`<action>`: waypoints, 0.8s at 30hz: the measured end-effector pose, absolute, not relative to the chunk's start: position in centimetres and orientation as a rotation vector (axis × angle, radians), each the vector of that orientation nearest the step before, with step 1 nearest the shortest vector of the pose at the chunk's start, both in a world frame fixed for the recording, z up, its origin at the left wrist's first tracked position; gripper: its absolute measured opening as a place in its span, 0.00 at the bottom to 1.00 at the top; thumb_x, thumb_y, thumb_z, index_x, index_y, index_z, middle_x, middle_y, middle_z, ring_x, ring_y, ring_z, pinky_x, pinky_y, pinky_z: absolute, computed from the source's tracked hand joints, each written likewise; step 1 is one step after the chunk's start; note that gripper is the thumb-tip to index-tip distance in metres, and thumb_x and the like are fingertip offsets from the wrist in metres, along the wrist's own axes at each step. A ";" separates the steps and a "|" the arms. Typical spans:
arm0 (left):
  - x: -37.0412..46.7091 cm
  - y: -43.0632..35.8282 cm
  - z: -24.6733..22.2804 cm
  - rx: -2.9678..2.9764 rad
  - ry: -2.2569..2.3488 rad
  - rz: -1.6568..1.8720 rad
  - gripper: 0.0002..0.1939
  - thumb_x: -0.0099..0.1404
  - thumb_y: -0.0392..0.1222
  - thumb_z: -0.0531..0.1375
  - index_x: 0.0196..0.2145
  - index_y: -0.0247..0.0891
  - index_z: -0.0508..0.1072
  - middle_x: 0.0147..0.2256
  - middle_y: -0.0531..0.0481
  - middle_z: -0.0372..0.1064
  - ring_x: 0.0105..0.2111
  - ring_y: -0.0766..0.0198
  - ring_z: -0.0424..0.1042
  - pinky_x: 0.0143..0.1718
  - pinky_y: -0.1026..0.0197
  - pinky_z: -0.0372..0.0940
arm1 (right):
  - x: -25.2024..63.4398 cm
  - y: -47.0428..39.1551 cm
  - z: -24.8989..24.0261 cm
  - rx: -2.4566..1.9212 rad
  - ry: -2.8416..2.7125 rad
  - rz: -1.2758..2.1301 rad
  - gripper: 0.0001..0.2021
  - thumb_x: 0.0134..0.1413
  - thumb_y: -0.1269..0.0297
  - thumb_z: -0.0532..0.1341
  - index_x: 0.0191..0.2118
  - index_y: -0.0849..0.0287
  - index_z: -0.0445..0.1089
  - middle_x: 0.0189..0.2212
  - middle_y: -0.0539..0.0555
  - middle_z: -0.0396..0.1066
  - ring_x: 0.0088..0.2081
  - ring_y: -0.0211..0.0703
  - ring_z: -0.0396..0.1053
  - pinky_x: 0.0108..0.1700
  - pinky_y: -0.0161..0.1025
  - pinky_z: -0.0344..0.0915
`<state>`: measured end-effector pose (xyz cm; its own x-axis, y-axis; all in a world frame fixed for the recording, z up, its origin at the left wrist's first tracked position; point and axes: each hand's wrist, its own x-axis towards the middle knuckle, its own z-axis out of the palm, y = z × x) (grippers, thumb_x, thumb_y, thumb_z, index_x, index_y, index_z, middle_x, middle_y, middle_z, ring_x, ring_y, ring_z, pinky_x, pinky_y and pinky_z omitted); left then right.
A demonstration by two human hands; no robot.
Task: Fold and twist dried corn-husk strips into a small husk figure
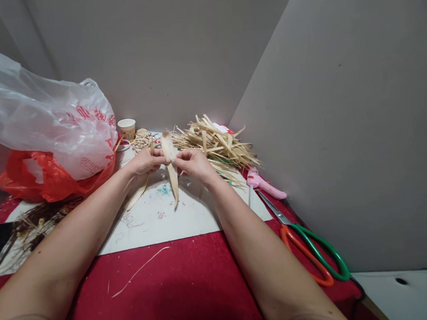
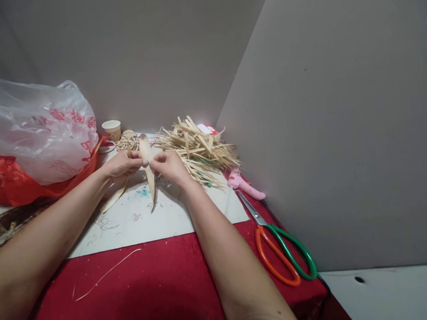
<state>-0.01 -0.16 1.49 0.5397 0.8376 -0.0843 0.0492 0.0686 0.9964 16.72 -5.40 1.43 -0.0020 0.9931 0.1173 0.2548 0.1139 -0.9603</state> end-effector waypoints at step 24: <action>-1.9 1.9 0.8 1.290 0.848 0.838 0.16 0.41 0.39 0.73 0.22 0.32 0.70 0.13 0.61 0.51 0.13 0.78 0.46 0.16 0.68 0.36 | 24.0 -6.0 6.8 -0.856 -0.445 0.598 0.09 0.52 0.72 0.55 0.25 0.55 0.55 0.14 0.40 0.55 0.14 0.28 0.50 0.17 0.27 0.50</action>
<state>-1.88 1.86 0.80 0.4545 0.8888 -0.0590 -0.0488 0.0911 0.9946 23.98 -6.01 6.78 0.7510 0.6482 0.1259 -0.3065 0.5111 -0.8030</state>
